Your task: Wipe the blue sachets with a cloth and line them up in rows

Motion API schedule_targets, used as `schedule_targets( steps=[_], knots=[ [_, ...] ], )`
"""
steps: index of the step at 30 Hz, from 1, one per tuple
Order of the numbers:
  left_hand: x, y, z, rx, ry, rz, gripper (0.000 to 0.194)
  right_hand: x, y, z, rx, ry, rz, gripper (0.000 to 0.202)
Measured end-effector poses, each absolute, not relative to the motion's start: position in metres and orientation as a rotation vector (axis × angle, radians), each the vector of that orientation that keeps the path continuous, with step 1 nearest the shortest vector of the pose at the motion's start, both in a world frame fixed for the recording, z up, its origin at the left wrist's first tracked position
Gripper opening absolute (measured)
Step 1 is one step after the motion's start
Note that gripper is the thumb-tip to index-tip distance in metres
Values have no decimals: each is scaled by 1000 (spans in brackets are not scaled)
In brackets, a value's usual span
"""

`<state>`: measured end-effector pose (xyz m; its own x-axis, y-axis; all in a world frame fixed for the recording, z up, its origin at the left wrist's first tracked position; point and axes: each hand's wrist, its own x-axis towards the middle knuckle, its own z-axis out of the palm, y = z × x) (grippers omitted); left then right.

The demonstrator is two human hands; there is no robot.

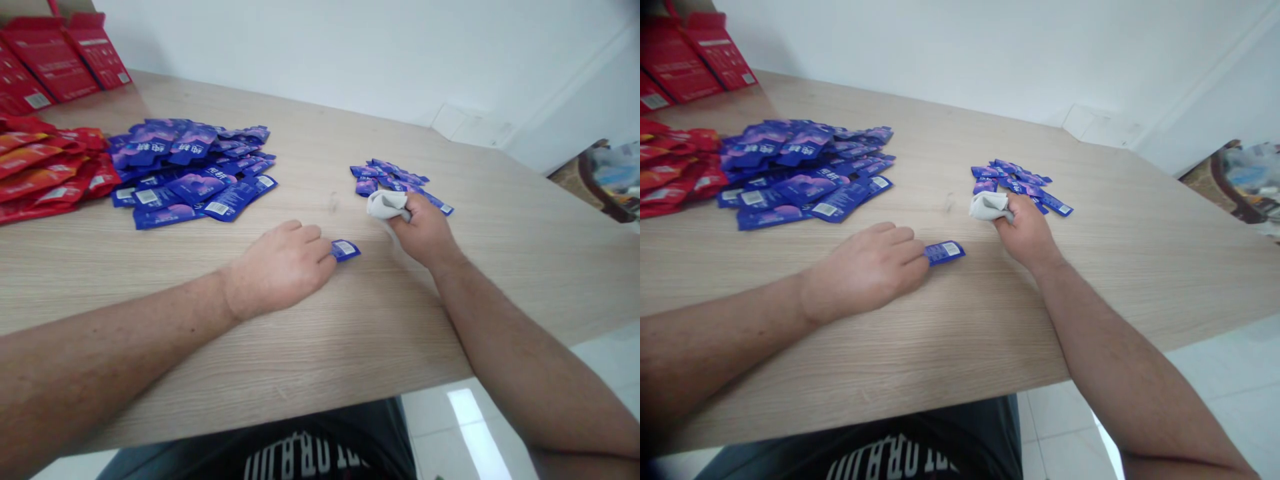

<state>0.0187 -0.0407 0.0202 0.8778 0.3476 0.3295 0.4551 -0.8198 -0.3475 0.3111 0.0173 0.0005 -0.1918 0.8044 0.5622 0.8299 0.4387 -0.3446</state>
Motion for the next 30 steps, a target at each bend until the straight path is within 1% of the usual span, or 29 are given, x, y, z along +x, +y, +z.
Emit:
schedule_targets(
  steps=[4,8,10,14,17,20,24,28,30],
  knots=[
    [26,-44,10,-2775,-617,-317,22,310,15,-1,-1388,-1999,-47,30],
    [20,-31,11,-2826,-1004,-315,26,307,13,0,-1340,-2025,-21,31],
    [15,-23,10,-2816,-1201,-311,34,306,12,1,-1309,-2044,-10,30],
    [11,-13,3,-2879,-1404,-205,60,306,11,2,-1276,-2083,-20,27],
    [12,-10,0,-2938,-1477,-132,66,306,11,1,-1271,-2104,-44,24],
    [15,-7,1,-2988,-1580,-97,63,305,10,1,-1278,-2123,-52,22],
    [17,-4,6,-3025,-1669,10,44,303,8,1,-1278,-2137,-28,22],
    [14,-2,9,-3082,-1710,-17,36,303,8,1,-1267,-2148,-25,23],
    [12,-2,12,-3135,-1718,-36,29,303,8,1,-1270,-2159,-32,23]
  ],
)
